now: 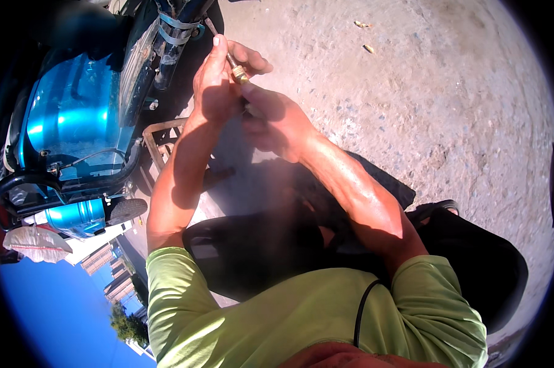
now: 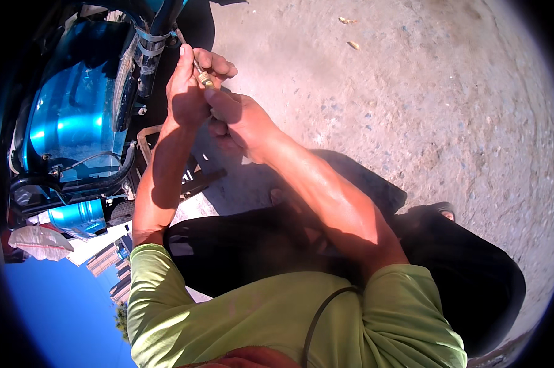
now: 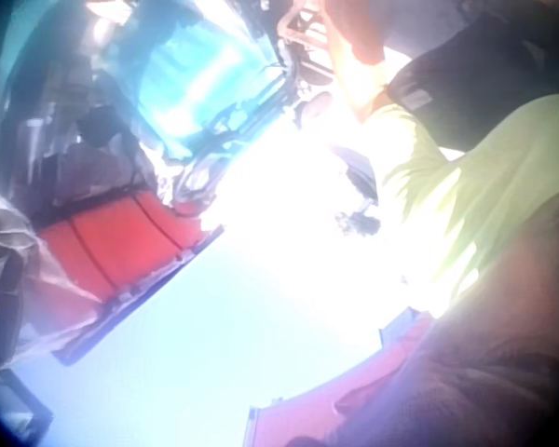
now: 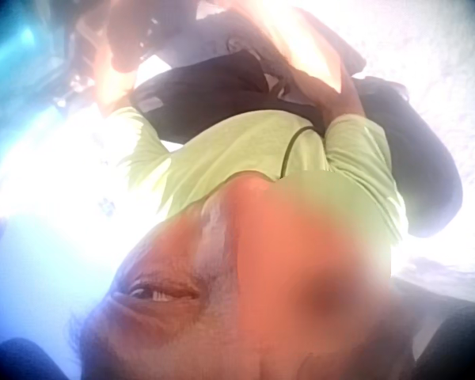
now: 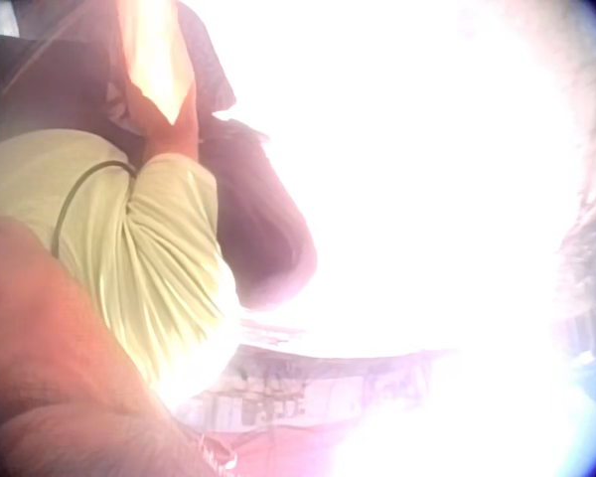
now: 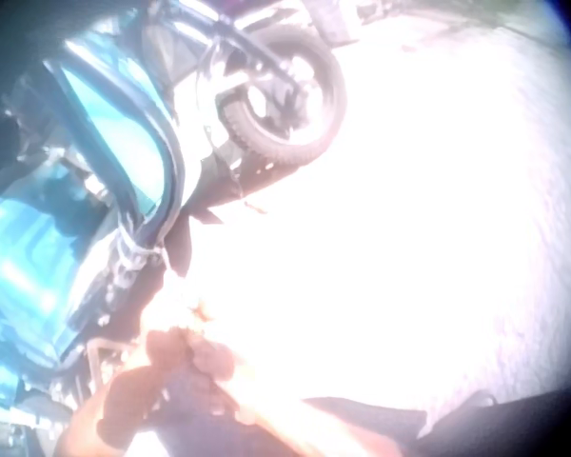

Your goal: The person uses a screwdriver to pry and adjust a metal bracket on the underside of a blue vehicle, then handles and inspects a small brass cable fitting by hand.

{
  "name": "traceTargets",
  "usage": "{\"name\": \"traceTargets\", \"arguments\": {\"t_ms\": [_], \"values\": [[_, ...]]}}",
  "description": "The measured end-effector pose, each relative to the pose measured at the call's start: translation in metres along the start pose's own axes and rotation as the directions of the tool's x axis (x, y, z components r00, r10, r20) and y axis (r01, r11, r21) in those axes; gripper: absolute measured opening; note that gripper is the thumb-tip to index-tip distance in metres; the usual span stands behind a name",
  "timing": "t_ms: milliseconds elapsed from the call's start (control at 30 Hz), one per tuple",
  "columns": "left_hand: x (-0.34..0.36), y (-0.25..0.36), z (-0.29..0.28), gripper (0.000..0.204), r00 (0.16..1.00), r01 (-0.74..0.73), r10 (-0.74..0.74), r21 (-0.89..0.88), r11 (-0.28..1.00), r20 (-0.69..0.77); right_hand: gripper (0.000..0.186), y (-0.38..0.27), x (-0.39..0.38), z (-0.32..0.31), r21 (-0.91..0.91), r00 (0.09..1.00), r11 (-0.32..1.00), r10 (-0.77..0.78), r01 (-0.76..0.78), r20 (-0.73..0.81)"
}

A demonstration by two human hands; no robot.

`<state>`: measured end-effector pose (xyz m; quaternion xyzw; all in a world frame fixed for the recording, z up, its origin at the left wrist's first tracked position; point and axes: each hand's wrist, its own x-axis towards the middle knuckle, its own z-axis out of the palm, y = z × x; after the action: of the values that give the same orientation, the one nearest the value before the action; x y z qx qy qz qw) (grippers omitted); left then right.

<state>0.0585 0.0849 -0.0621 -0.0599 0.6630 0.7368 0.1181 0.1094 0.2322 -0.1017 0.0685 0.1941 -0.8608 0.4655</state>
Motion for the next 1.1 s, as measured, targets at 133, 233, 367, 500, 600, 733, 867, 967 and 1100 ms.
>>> {"name": "traceTargets", "arguments": {"t_ms": [133,233,367,500,600,733,867,967,1100], "values": [[-0.002,0.005,0.013,0.045,0.993,0.05,-0.046,0.032,0.998,-0.112,0.047,-0.001,-0.001,0.005,-0.619,0.9,0.754,-0.402,0.219,-0.171],[-0.001,0.003,0.007,0.045,0.995,0.035,-0.033,0.019,0.999,-0.091,0.047,-0.002,-0.003,0.008,-0.546,0.942,0.823,-0.292,0.158,-0.168],[-0.003,0.007,0.009,0.045,0.993,0.066,-0.066,-0.006,0.998,-0.095,0.043,0.003,-0.002,0.004,0.303,0.995,0.952,0.009,-0.037,0.096],[-0.002,0.008,0.006,0.045,0.993,0.076,-0.077,-0.012,0.997,-0.088,0.043,0.002,0.003,0.001,0.56,0.929,0.79,0.032,-0.25,0.368],[-0.001,0.007,0.001,0.045,0.997,0.058,-0.057,0.016,0.998,-0.053,0.042,0.006,0.008,0.0,0.394,0.946,0.899,0.061,-0.19,0.317],[-0.003,0.007,0.012,0.046,0.998,0.026,-0.028,-0.033,0.999,-0.049,0.041,-0.01,-0.003,0.017,0.11,0.996,0.991,0.079,-0.075,-0.029],[-0.001,0.004,0.01,0.046,0.996,0.046,-0.049,-0.039,0.998,-0.072,0.044,-0.01,-0.003,0.015,-0.266,0.979,0.962,-0.107,0.058,-0.175],[0.001,0.002,0.015,0.046,0.989,0.096,-0.102,-0.063,0.993,-0.106,0.048,-0.01,0.014,-0.015,-0.908,0.776,0.374,-0.624,0.192,-0.093],[0.004,-0.004,0.005,0.046,0.982,0.127,-0.135,-0.072,0.989,-0.132,0.048,-0.009,0.012,-0.017,-0.798,0.825,0.534,-0.558,0.279,-0.085]]}}
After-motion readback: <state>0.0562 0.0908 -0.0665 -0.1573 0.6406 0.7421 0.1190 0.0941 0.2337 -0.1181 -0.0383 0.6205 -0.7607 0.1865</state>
